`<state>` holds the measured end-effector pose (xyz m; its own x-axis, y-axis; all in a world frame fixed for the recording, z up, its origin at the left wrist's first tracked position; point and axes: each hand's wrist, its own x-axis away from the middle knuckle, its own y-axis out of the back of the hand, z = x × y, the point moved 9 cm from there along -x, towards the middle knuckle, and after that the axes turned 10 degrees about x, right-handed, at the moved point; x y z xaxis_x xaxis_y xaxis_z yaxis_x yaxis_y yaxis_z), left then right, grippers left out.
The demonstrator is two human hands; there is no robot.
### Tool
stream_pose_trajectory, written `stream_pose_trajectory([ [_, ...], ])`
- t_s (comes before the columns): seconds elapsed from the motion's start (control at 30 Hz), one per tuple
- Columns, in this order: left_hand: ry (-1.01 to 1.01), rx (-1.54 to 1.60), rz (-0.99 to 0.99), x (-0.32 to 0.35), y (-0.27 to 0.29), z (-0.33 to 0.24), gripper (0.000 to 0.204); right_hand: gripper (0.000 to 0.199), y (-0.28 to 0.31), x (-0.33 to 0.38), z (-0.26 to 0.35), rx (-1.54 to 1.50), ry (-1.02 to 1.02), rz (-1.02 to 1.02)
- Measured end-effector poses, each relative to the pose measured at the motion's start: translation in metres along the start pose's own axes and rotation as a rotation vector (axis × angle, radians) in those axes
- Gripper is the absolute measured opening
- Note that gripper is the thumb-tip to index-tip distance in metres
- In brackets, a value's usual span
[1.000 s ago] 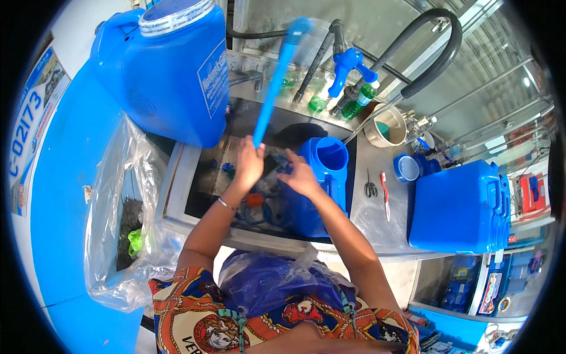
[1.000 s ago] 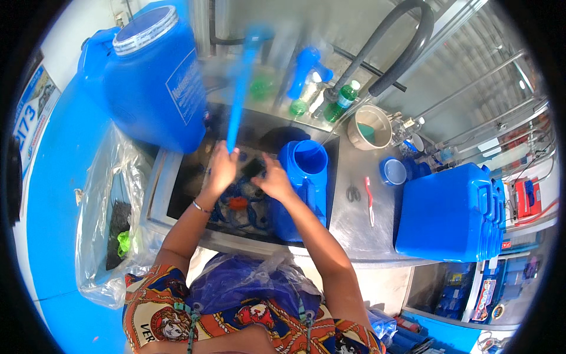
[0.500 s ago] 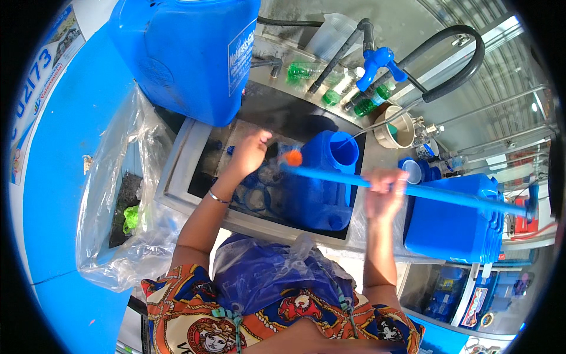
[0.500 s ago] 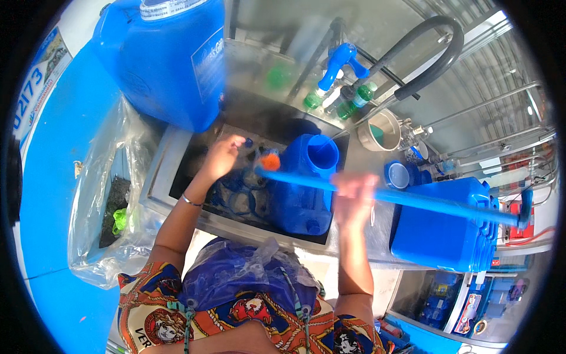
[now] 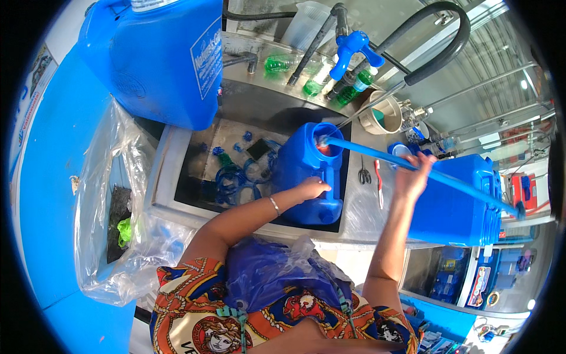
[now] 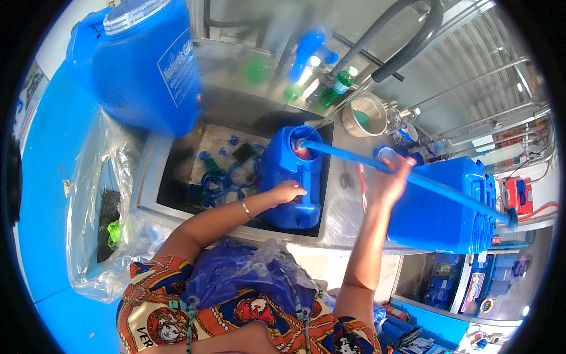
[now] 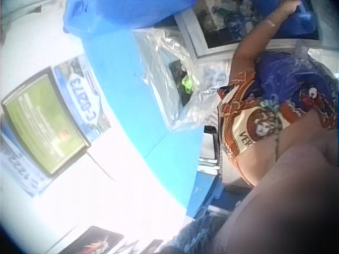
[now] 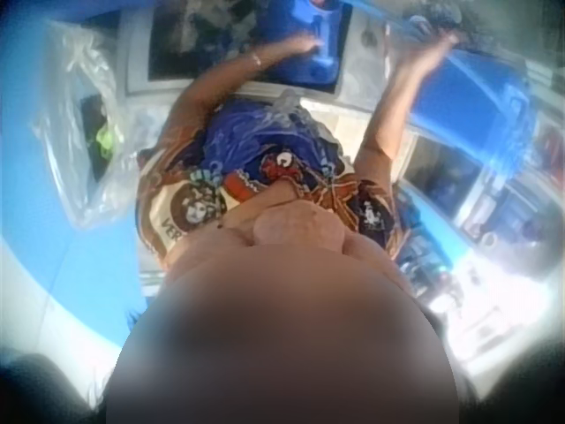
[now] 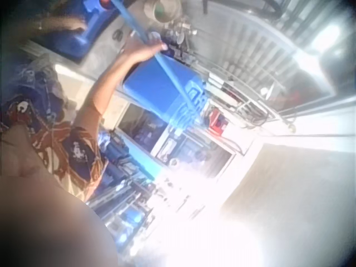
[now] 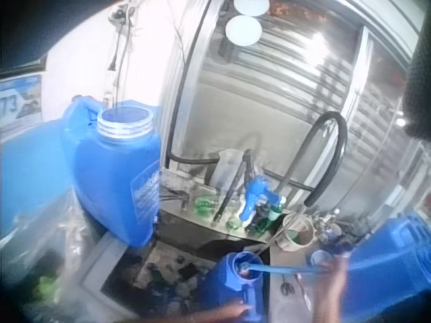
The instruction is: The person cleans a blue plastic container by scrubbing its exterior and interior with a toothbrush, rinsing it with water from a hose, and repeating the process. The person also cleans the container's lid and places the container aside after cleaning.
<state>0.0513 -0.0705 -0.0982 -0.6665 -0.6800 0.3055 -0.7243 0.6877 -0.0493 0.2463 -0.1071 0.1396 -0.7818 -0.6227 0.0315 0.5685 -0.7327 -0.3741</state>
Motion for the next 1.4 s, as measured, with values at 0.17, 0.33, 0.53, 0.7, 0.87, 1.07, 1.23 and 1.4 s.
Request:
stream_pose_trajectory([
  [0.17, 0.194, 0.791, -0.108, -0.018, -0.019, 0.007, 0.026, 0.019, -0.058, -0.027, -0.053, 0.158, 0.286, 0.395],
  [0.33, 0.074, 0.357, -0.267, -0.005, 0.000, -0.015, 0.025, 0.029, -0.123, -0.052, -0.106, 0.253, 0.251, 0.573],
  [0.53, 0.065, 0.231, -0.308, 0.013, 0.019, -0.022, 0.030, 0.045, -0.173, -0.053, -0.202, 0.477, 0.012, 0.661],
  [0.7, 0.038, 0.206, -0.292, 0.016, 0.043, -0.031, 0.032, 0.045, -0.171, -0.058, -0.170, 0.202, 0.299, 0.433],
  [0.87, 0.041, 0.147, -0.268, 0.009, 0.058, -0.038, 0.030, 0.044, -0.163, -0.046, -0.196, 0.395, 0.025, 0.451],
  [1.07, 0.036, 0.125, -0.257, 0.013, 0.044, -0.038, 0.030, 0.037, -0.153, -0.052, -0.170, 0.132, 0.324, 0.394],
  [1.23, 0.056, 0.115, -0.249, 0.012, 0.042, -0.036, 0.031, 0.038, -0.141, -0.059, -0.188, 0.428, 0.103, 0.375],
  [1.4, 0.086, 0.095, -0.255, 0.014, 0.046, -0.036, 0.031, 0.043, -0.145, -0.055, -0.173, 0.392, 0.260, 0.415],
])
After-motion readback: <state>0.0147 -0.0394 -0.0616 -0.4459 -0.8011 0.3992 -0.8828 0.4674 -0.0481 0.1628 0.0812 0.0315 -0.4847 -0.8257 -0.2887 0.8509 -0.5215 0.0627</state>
